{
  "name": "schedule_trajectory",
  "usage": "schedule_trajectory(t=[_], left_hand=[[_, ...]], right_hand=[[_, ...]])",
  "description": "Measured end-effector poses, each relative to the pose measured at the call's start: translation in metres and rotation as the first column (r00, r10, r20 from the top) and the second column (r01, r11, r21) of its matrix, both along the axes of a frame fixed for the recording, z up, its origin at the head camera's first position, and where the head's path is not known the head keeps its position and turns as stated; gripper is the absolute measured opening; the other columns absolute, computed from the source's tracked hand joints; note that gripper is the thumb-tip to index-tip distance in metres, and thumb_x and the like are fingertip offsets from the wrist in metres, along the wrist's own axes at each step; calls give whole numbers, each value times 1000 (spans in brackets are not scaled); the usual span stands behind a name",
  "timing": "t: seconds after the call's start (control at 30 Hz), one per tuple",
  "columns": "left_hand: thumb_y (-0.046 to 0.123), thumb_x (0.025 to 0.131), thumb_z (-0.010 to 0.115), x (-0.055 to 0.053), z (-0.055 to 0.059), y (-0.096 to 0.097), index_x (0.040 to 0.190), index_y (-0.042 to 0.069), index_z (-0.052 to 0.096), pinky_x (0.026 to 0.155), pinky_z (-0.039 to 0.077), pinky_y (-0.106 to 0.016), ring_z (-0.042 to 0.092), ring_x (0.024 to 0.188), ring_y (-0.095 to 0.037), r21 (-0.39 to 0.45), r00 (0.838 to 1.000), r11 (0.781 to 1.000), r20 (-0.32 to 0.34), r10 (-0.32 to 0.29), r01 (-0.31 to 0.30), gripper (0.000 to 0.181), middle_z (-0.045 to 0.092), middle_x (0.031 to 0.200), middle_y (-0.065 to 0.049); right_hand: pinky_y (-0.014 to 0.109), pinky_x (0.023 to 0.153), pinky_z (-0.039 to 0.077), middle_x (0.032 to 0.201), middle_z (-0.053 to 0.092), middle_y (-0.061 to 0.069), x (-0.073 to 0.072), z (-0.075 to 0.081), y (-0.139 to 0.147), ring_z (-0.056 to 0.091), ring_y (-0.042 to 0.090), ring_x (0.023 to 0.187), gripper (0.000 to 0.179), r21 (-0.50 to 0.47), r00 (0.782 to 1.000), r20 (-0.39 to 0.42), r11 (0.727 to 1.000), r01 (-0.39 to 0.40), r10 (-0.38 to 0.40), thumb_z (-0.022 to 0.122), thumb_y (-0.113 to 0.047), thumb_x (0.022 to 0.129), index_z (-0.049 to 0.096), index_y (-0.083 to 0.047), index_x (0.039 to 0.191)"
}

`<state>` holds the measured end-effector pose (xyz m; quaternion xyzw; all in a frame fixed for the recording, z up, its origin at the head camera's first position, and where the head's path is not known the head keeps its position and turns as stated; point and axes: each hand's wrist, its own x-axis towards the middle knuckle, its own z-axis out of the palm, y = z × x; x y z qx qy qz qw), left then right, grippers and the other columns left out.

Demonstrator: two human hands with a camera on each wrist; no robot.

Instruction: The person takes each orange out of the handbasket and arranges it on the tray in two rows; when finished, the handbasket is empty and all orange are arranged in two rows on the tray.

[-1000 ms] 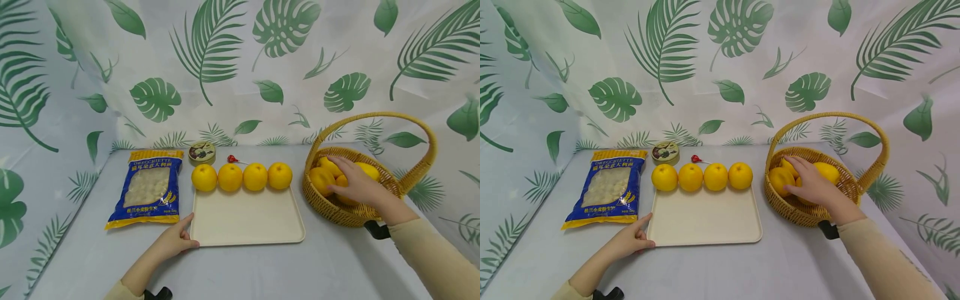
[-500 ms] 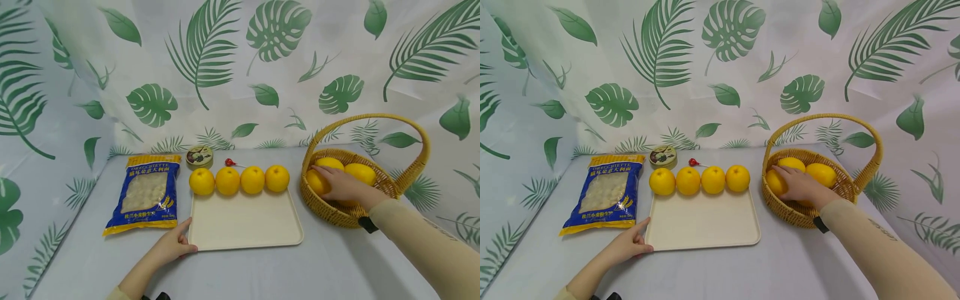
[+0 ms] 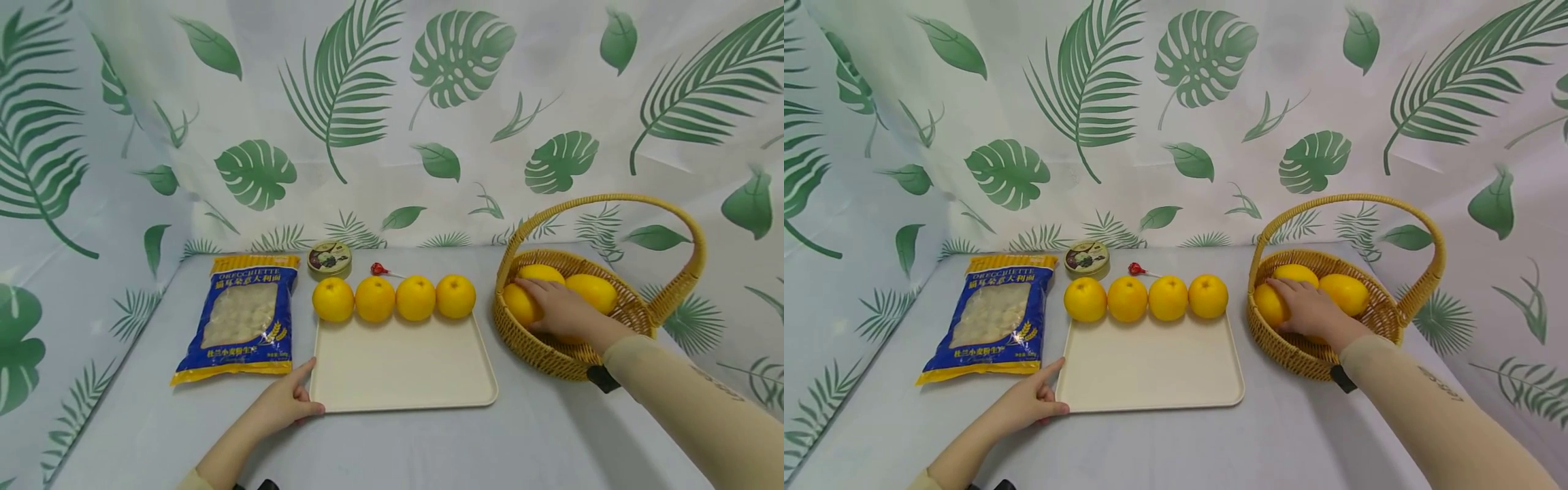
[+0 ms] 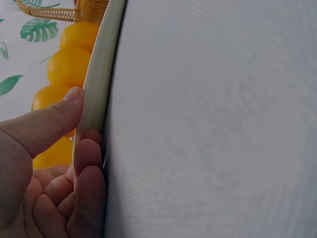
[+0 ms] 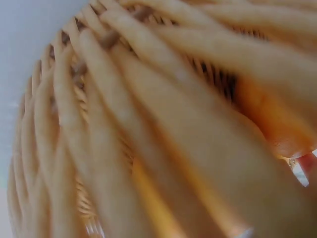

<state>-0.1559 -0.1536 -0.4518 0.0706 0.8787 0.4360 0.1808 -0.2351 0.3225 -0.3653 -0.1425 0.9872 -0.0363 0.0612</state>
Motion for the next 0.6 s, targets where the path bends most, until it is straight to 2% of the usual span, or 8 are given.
schedule_trajectory(t=[0.3, 0.47, 0.6], left_hand=[[26, 70, 77, -2, -2, 0, 142, 2, 25, 47, 38, -26, 46, 48, -11, 3, 1000, 1000, 12, -1, 1, 92, 54, 57, 1], [26, 70, 77, -2, -2, 0, 142, 2, 25, 47, 39, -26, 47, 48, -12, 8, 1000, 1000, 14, -4, 4, 92, 54, 57, 1], [26, 70, 77, -2, -2, 0, 142, 2, 25, 47, 39, -27, 47, 48, -12, 6, 1000, 1000, 16, 0, 0, 92, 54, 57, 0]], right_hand=[[60, 94, 29, 136, 37, 25, 1, -3, 5, 40, 45, 118, 81, -64, 1000, -19, 998, 16, -17, 71, -33, 74, 32, -4, 138], [63, 91, 25, 135, 36, 27, 1, -3, 6, 38, 43, 119, 85, -102, 999, 11, 993, 54, -53, 71, -38, 73, 29, 0, 137], [63, 92, 26, 134, 33, 29, 4, 0, 8, 36, 44, 119, 88, -165, 998, -5, 984, 67, -69, 72, -36, 72, 26, 4, 136]])
